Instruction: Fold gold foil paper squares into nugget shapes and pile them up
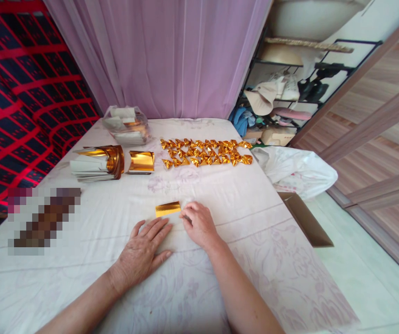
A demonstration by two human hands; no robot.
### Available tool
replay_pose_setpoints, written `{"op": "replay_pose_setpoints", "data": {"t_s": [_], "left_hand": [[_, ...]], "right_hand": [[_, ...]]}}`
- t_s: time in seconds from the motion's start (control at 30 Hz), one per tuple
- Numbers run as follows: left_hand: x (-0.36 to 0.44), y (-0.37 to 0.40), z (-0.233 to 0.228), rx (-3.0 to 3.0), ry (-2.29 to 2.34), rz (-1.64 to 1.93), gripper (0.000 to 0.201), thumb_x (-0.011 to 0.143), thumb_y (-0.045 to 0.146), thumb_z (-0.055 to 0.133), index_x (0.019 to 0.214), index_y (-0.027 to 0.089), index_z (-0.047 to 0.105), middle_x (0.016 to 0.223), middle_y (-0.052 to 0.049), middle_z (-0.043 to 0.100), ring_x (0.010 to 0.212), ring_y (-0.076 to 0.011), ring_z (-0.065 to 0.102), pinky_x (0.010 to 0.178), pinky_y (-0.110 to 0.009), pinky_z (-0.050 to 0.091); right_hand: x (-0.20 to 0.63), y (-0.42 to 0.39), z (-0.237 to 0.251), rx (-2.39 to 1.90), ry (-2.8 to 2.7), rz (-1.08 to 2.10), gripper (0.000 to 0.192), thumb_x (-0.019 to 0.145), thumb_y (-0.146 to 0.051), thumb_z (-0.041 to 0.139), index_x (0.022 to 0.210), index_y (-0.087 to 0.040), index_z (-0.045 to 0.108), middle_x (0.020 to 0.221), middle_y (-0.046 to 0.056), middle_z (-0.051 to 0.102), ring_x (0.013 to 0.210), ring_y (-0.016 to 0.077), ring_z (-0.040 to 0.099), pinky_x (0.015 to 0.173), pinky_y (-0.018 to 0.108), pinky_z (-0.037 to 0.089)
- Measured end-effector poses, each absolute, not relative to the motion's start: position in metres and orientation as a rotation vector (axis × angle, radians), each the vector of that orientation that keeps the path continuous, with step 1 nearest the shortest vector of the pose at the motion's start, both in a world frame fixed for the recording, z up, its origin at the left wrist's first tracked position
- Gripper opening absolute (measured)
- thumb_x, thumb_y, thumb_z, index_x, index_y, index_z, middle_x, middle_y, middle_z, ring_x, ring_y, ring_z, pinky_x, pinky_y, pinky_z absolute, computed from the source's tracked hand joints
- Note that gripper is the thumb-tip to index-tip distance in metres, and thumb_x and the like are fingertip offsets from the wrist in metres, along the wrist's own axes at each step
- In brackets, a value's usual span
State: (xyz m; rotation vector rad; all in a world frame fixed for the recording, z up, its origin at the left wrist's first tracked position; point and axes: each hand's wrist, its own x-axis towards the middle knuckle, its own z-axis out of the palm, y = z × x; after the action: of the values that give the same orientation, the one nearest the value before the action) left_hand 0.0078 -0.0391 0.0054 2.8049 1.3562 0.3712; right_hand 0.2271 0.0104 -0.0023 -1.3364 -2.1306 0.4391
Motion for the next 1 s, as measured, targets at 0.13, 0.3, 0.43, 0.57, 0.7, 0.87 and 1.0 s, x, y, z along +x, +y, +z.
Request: {"op": "replay_pose_setpoints", "data": {"t_s": [0.13,0.3,0.43,0.57,0.7,0.87,1.0], "left_hand": [[0.012,-0.038,0.010,2.804,1.363,0.313,0.056,0.093,0.057,0.045,0.137,0.024,0.050,0.138,-0.010,0.054,0.125,-0.0297,0.047,0.107,-0.053,0.026],[0.019,-0.035,0.015,2.752,1.413,0.274,0.058,0.091,0.062,0.044,0.135,0.026,0.053,0.132,-0.010,0.057,0.121,-0.0301,0.049,0.106,-0.055,0.026],[0.018,-0.035,0.014,2.767,1.415,0.287,0.056,0.091,0.062,0.044,0.132,0.025,0.055,0.132,-0.009,0.058,0.120,-0.0297,0.050,0.106,-0.054,0.027],[0.013,-0.035,0.011,2.777,1.385,0.322,0.055,0.093,0.061,0.041,0.131,0.024,0.055,0.134,-0.009,0.058,0.122,-0.0289,0.050,0.107,-0.054,0.025],[0.008,-0.036,0.007,2.781,1.345,0.352,0.054,0.094,0.059,0.039,0.131,0.023,0.055,0.138,-0.009,0.056,0.125,-0.0278,0.049,0.110,-0.054,0.022],[0.003,-0.035,0.005,2.808,1.301,0.351,0.051,0.096,0.054,0.040,0.132,0.021,0.054,0.140,-0.011,0.054,0.128,-0.0269,0.048,0.113,-0.053,0.019],[-0.001,-0.033,0.004,2.822,1.253,0.335,0.047,0.097,0.048,0.042,0.133,0.019,0.052,0.141,-0.010,0.053,0.129,-0.0261,0.048,0.114,-0.054,0.017]], "right_hand": [[0.227,0.010,-0.003,-1.353,-2.147,0.416,0.017,0.079,-0.009,0.059,0.086,-0.024,0.065,0.096,0.003,0.063,0.092,0.0188,0.059,0.082,0.033,0.045],[0.226,0.009,-0.003,-1.341,-2.151,0.407,0.015,0.080,-0.010,0.059,0.086,-0.023,0.064,0.094,0.003,0.062,0.092,0.0192,0.058,0.082,0.033,0.045],[0.225,0.009,-0.003,-1.345,-2.143,0.389,0.017,0.079,-0.009,0.059,0.086,-0.023,0.064,0.094,0.003,0.062,0.093,0.0194,0.058,0.083,0.034,0.044],[0.225,0.008,-0.004,-1.347,-2.138,0.383,0.017,0.079,-0.008,0.059,0.086,-0.023,0.064,0.095,0.002,0.062,0.092,0.0190,0.059,0.083,0.033,0.044],[0.226,0.009,-0.003,-1.346,-2.138,0.386,0.017,0.079,-0.009,0.059,0.086,-0.023,0.064,0.095,0.002,0.063,0.092,0.0189,0.059,0.082,0.033,0.044],[0.226,0.010,-0.003,-1.338,-2.132,0.405,0.017,0.078,-0.009,0.058,0.085,-0.023,0.065,0.094,0.002,0.063,0.090,0.0185,0.060,0.081,0.032,0.045],[0.227,0.011,-0.004,-1.340,-2.132,0.418,0.018,0.077,-0.008,0.058,0.084,-0.023,0.065,0.094,0.002,0.063,0.090,0.0184,0.060,0.081,0.032,0.045]]}}
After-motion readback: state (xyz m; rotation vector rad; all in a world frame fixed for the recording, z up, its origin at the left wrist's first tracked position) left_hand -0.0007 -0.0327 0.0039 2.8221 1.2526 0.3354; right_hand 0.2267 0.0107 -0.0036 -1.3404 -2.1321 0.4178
